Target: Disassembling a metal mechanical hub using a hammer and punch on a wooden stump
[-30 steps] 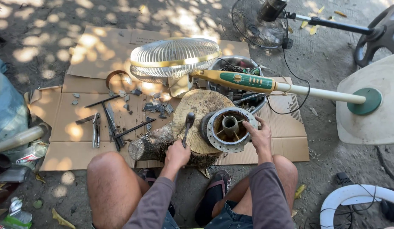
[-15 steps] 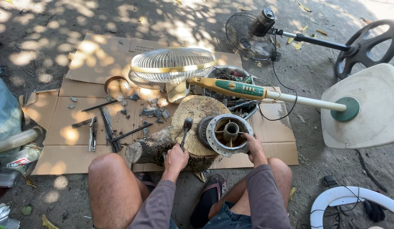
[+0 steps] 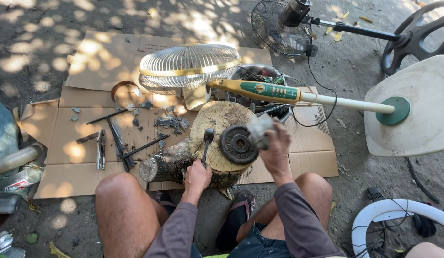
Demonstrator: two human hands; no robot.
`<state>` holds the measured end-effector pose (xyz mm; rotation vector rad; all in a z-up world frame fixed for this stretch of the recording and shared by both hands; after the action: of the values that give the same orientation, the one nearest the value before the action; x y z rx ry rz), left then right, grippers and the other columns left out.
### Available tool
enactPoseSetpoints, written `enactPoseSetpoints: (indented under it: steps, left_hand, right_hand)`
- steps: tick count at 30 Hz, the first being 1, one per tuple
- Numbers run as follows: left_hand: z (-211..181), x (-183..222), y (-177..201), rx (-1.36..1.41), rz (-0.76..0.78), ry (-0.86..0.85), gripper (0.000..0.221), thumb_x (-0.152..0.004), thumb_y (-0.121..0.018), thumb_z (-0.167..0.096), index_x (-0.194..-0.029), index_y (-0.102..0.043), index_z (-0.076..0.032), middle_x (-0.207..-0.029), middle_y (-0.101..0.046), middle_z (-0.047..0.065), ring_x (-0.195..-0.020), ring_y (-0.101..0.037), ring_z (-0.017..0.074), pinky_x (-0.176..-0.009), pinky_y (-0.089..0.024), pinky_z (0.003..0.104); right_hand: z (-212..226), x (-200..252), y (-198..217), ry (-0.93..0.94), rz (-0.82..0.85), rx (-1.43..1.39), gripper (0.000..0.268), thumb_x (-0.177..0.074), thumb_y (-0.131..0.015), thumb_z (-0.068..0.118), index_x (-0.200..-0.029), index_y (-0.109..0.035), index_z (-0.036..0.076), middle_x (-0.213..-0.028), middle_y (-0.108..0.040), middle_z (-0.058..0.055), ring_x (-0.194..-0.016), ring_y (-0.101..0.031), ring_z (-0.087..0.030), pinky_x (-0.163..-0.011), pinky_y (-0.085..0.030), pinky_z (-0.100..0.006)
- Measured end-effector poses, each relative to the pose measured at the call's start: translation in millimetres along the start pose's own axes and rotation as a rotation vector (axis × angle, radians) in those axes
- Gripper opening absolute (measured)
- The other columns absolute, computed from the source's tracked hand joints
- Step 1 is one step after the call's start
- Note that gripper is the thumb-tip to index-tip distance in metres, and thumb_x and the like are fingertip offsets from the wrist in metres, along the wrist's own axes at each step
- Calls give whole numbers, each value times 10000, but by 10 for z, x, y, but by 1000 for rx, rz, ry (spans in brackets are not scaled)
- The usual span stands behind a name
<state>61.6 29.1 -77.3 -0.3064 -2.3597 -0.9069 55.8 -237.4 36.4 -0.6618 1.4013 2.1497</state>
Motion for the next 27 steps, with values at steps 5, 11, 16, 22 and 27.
enactPoseSetpoints:
  steps: [5, 11, 16, 22, 27]
  left_hand:
    - [38, -49, -31, 2, -2, -9, 433, -862, -513, -328, -1159, -707, -79, -991, -747, 254, -1043, -720, 475, -817, -559, 561]
    - [-63, 94, 60, 47, -35, -4, 406, -868, -538, -288, -1146, -713, -48, -943, -745, 253, -1002, -728, 473, -793, -559, 530]
    - [87, -51, -75, -29, -75, 45, 396, -865, -517, -362, -1119, -729, -144, -989, -776, 181, -1021, -749, 396, -850, -591, 505]
    - [136, -83, -74, 44, -96, -16, 375, -852, -522, -344, -1079, -738, -138, -959, -768, 202, -1029, -725, 439, -827, -549, 568]
    - [202, -192, -169, -3, -49, -15, 387, -857, -528, -348, -1124, -721, -144, -974, -767, 202, -1022, -737, 427, -841, -578, 536]
  right_hand:
    - [90, 594, -477, 50, 339, 222, 605, -670, -885, 348, -1158, -556, 206, -1468, -366, -139, -1326, -339, -334, -1098, -258, -462]
    - [80, 344, -216, -59, 113, 72, 571, -903, -645, 633, -1234, -569, 175, -1333, -520, -148, -1246, -508, -304, -1088, -342, -443]
    - [-796, 718, -482, -1160, 246, -346, 943, -921, -547, 786, -1501, -412, 55, -1446, -495, -332, -1380, -461, -471, -1150, -388, -581]
    - [-1436, 1011, -745, -1397, 118, -668, 348, -784, -746, 349, -1003, -653, 95, -909, -614, -142, -754, -625, -295, -583, -553, -481]
    - [-1230, 621, -544, -1133, 227, -391, 722, -923, -613, 764, -1339, -649, 175, -1320, -630, -226, -1326, -521, -435, -1100, -420, -511]
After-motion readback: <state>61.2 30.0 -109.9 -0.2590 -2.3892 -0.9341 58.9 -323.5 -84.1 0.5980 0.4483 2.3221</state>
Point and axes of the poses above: each hand's wrist, its own x-axis away from the middle knuckle, its own y-axis out of the back of the hand, z = x × y, the point moved 5 cm from there along -x, towards the middle knuckle
